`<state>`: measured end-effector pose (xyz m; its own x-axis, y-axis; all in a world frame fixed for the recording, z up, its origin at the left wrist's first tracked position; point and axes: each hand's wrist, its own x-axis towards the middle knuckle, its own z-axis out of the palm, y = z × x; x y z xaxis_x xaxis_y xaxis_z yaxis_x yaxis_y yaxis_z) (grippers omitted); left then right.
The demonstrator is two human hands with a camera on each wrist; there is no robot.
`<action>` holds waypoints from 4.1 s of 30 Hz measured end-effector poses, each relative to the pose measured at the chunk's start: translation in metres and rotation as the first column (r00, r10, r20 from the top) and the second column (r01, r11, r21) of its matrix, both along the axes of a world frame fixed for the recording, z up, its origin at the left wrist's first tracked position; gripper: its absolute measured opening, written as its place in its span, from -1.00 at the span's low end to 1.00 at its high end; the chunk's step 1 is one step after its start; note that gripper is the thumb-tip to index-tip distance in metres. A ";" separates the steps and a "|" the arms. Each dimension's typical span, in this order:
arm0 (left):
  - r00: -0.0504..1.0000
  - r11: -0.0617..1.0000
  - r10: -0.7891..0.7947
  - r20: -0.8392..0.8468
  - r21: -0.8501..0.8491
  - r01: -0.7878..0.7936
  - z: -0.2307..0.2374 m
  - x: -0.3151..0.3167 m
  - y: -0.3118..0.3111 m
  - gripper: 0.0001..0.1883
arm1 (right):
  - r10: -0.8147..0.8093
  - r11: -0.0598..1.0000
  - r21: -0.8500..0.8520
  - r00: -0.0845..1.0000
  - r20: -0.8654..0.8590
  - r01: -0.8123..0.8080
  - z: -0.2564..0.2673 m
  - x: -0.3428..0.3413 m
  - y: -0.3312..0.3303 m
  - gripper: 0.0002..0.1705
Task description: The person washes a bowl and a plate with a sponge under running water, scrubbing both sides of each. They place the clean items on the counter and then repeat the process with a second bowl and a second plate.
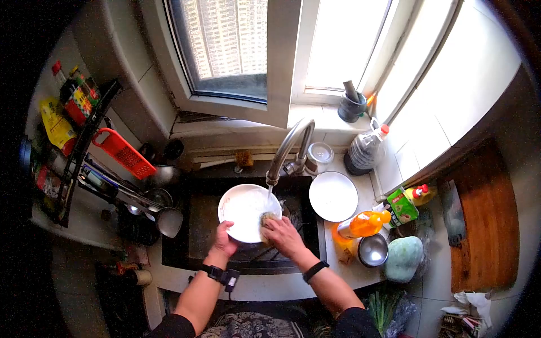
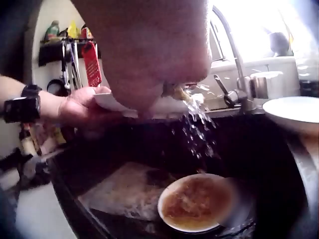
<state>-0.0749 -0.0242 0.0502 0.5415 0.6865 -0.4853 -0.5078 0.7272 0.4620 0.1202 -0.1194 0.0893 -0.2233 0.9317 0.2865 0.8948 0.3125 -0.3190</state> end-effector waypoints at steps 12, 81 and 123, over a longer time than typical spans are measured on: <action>0.997 0.997 0.081 -0.014 0.012 -0.081 -0.016 0.015 -0.009 -0.40 | 0.017 0.999 -0.047 0.997 -0.069 -0.020 -0.006 -0.009 0.006 -0.72; 0.997 0.960 0.022 0.080 0.277 -0.044 -0.001 0.032 0.020 -0.69 | -0.174 0.970 -0.009 0.672 -0.719 0.242 -0.016 -0.052 0.020 -0.52; 0.914 0.881 -0.394 -0.097 0.242 0.406 0.037 0.015 0.006 -0.46 | -0.488 0.743 -0.579 -0.321 -0.812 0.336 -0.063 0.034 0.038 -0.71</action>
<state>-0.0602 -0.0185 0.0877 0.7783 0.5179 -0.3551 -0.1735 0.7208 0.6711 0.1539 -0.0814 0.0261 0.6383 0.6695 -0.3800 -0.4651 -0.0579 -0.8833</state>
